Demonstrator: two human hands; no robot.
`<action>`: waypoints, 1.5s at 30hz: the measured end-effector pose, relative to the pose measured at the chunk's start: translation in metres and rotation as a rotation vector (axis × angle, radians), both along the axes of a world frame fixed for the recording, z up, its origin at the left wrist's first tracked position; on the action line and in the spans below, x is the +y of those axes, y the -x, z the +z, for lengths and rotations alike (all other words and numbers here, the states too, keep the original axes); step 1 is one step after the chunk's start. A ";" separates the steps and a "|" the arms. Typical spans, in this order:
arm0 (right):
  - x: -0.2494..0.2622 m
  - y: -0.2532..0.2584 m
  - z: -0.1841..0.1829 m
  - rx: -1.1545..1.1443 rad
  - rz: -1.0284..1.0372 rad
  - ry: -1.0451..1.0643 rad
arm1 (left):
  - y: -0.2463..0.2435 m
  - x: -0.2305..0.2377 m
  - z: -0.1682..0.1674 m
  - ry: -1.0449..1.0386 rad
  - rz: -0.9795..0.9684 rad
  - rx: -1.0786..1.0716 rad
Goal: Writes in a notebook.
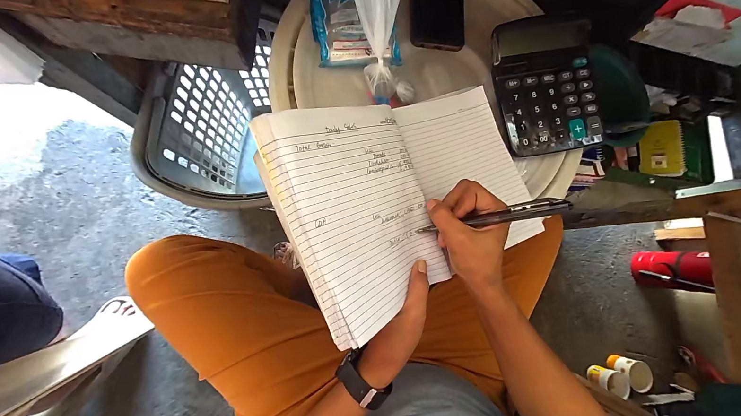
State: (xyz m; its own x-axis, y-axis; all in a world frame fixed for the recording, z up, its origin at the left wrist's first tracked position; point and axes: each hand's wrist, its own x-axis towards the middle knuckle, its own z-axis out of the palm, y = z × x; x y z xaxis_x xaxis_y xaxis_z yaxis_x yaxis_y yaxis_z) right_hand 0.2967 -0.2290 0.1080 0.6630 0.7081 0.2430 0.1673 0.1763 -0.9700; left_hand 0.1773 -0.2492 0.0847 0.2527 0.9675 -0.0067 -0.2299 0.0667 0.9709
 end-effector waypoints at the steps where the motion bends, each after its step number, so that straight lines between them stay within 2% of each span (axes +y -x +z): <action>1: 0.000 0.000 0.000 -0.004 -0.001 -0.001 | 0.000 0.000 -0.001 -0.004 0.006 -0.004; 18: 0.000 0.000 0.002 -0.033 0.000 0.027 | -0.001 -0.001 -0.001 -0.003 0.032 -0.017; 24: -0.002 -0.012 0.008 0.101 0.044 0.001 | -0.004 0.000 0.001 0.007 0.064 -0.002; 39: -0.003 -0.006 0.003 -0.037 0.048 0.032 | -0.004 -0.001 0.000 -0.018 0.079 0.002; 45: -0.003 -0.020 0.006 0.187 0.071 -0.001 | -0.001 0.001 0.002 0.001 0.027 0.013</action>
State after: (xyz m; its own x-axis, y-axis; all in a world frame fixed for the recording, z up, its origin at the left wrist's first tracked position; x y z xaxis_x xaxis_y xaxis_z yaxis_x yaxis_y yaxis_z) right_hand 0.3169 -0.2317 0.1142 0.6447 0.7547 0.1214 -0.0283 0.1823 -0.9828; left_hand 0.1787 -0.2480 0.0865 0.2266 0.9739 -0.0111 -0.2187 0.0619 0.9738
